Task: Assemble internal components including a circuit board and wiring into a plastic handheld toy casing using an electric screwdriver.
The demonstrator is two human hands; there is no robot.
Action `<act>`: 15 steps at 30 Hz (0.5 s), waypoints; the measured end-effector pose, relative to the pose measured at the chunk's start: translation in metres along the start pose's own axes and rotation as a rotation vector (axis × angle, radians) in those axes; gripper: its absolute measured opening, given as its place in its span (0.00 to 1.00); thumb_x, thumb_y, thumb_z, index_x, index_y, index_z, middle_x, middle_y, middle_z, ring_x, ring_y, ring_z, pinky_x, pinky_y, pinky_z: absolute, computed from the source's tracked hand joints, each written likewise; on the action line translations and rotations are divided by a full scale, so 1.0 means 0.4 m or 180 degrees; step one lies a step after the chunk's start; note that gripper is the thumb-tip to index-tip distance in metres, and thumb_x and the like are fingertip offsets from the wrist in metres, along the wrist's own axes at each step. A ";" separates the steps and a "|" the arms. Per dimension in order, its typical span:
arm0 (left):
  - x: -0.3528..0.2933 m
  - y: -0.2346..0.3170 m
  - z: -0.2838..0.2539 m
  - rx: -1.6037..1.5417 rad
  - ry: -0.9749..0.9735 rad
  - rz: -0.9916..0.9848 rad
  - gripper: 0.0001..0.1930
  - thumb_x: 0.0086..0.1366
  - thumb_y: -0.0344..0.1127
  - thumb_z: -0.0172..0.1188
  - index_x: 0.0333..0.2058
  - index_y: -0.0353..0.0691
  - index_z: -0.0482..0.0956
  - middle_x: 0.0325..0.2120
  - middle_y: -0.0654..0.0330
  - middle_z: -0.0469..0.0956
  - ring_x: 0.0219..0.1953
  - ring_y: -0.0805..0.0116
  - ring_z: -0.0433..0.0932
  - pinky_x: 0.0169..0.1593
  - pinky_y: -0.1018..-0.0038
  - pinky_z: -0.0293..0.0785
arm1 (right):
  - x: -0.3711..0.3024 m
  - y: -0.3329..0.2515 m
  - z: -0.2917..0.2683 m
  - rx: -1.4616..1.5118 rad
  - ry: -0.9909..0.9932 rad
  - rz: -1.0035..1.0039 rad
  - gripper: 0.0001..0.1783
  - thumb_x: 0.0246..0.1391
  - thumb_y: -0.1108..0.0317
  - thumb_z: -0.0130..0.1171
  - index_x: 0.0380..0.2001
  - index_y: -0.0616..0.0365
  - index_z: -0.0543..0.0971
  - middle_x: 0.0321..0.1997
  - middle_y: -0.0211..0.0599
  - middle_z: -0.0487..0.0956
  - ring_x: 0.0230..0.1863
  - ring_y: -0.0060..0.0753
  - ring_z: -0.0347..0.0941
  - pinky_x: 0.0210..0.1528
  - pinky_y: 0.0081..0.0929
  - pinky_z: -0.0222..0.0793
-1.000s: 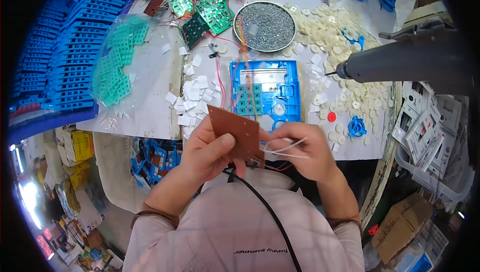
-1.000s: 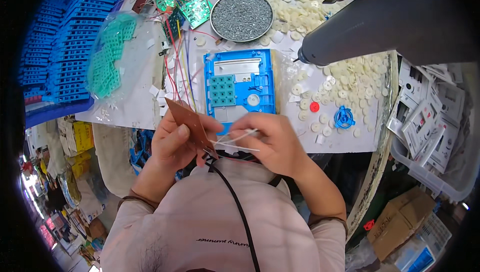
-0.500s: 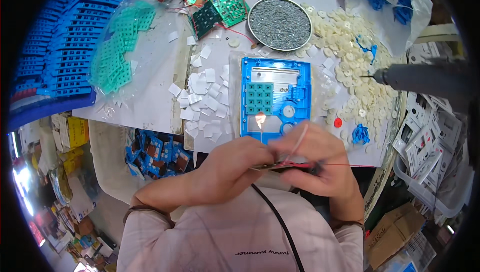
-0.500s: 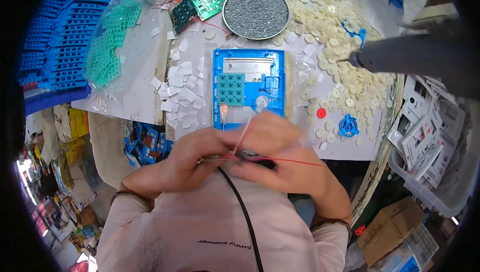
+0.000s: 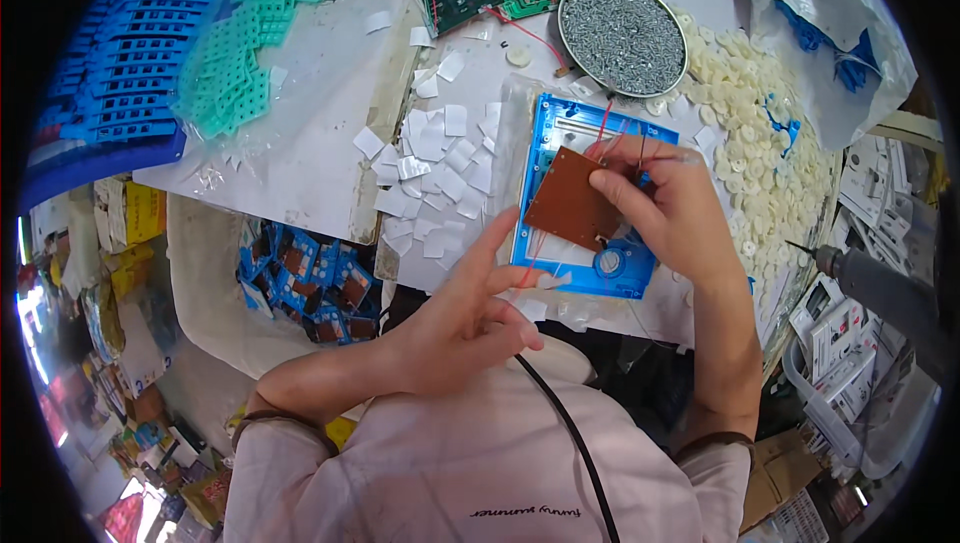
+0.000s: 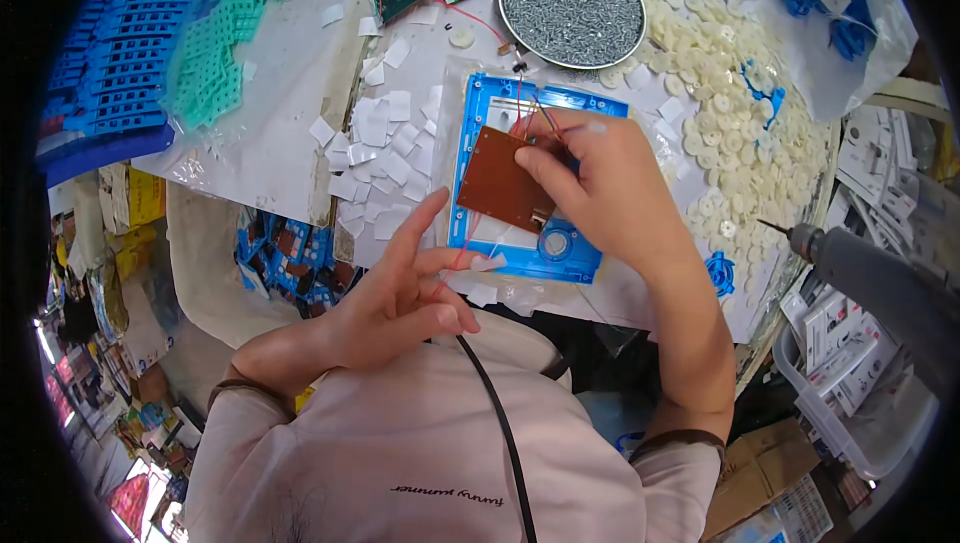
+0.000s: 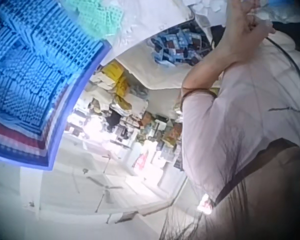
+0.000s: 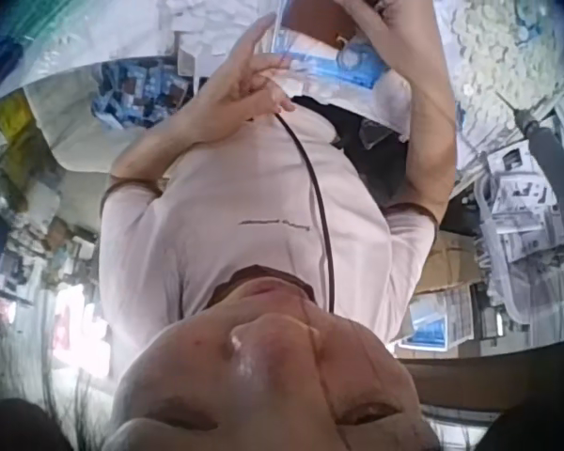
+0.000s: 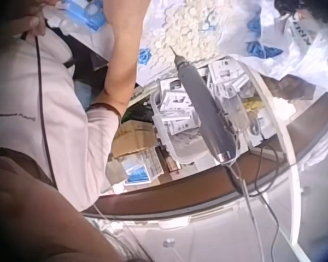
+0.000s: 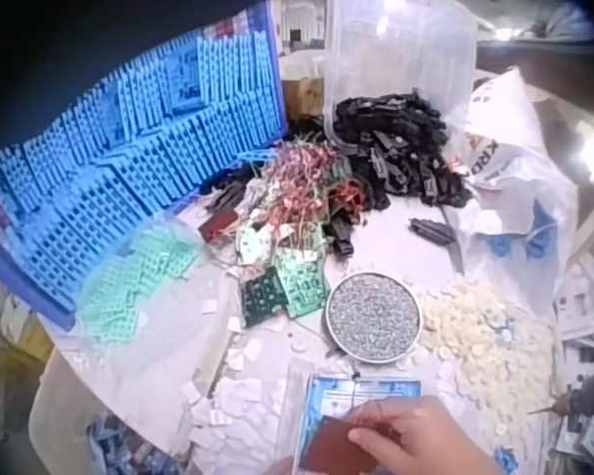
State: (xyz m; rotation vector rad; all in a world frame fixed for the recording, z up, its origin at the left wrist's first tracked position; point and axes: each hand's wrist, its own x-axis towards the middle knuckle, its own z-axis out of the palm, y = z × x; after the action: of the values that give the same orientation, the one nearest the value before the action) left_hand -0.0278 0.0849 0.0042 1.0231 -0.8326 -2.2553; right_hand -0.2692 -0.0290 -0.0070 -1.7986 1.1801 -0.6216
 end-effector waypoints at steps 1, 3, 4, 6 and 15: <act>-0.002 0.000 -0.001 0.0161 -0.0022 -0.0004 0.48 0.70 0.23 0.54 0.75 0.44 0.28 0.63 0.46 0.66 0.46 0.68 0.79 0.50 0.71 0.76 | 0.011 0.003 0.000 -0.0101 -0.0152 0.0034 0.11 0.56 0.70 0.64 0.40 0.65 0.83 0.33 0.50 0.83 0.27 0.44 0.78 0.33 0.33 0.72; -0.009 0.007 0.000 0.0486 -0.0068 -0.0012 0.48 0.69 0.21 0.54 0.75 0.46 0.29 0.63 0.48 0.68 0.49 0.65 0.79 0.55 0.64 0.76 | 0.032 -0.005 -0.006 -0.0305 -0.0453 0.0096 0.11 0.55 0.69 0.64 0.40 0.64 0.84 0.31 0.52 0.82 0.27 0.49 0.77 0.32 0.36 0.72; -0.012 0.010 -0.004 0.0923 -0.0174 0.0172 0.47 0.68 0.23 0.57 0.75 0.44 0.33 0.62 0.48 0.68 0.50 0.64 0.79 0.54 0.64 0.76 | 0.040 -0.012 -0.009 -0.0520 -0.0490 0.0057 0.11 0.55 0.69 0.64 0.40 0.63 0.84 0.30 0.52 0.82 0.27 0.51 0.77 0.33 0.38 0.72; -0.023 0.016 -0.015 0.1798 -0.0385 0.0548 0.46 0.66 0.25 0.61 0.75 0.41 0.41 0.60 0.47 0.70 0.51 0.63 0.79 0.53 0.64 0.76 | 0.053 -0.026 -0.006 -0.0951 -0.0567 -0.0030 0.11 0.55 0.68 0.64 0.39 0.62 0.84 0.28 0.52 0.80 0.28 0.54 0.76 0.33 0.40 0.72; -0.013 0.100 -0.031 0.4126 0.0376 0.1029 0.28 0.56 0.31 0.69 0.56 0.36 0.75 0.41 0.48 0.80 0.39 0.46 0.80 0.40 0.65 0.78 | 0.061 -0.030 0.007 -0.1149 -0.0366 -0.0429 0.08 0.55 0.70 0.63 0.36 0.62 0.83 0.30 0.53 0.81 0.34 0.59 0.77 0.38 0.48 0.73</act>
State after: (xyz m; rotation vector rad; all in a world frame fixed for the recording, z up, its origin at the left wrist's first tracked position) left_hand -0.0068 0.0574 0.0287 1.3232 -2.2909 -1.1933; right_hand -0.2508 -0.0481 0.0009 -2.2010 1.1532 -0.3906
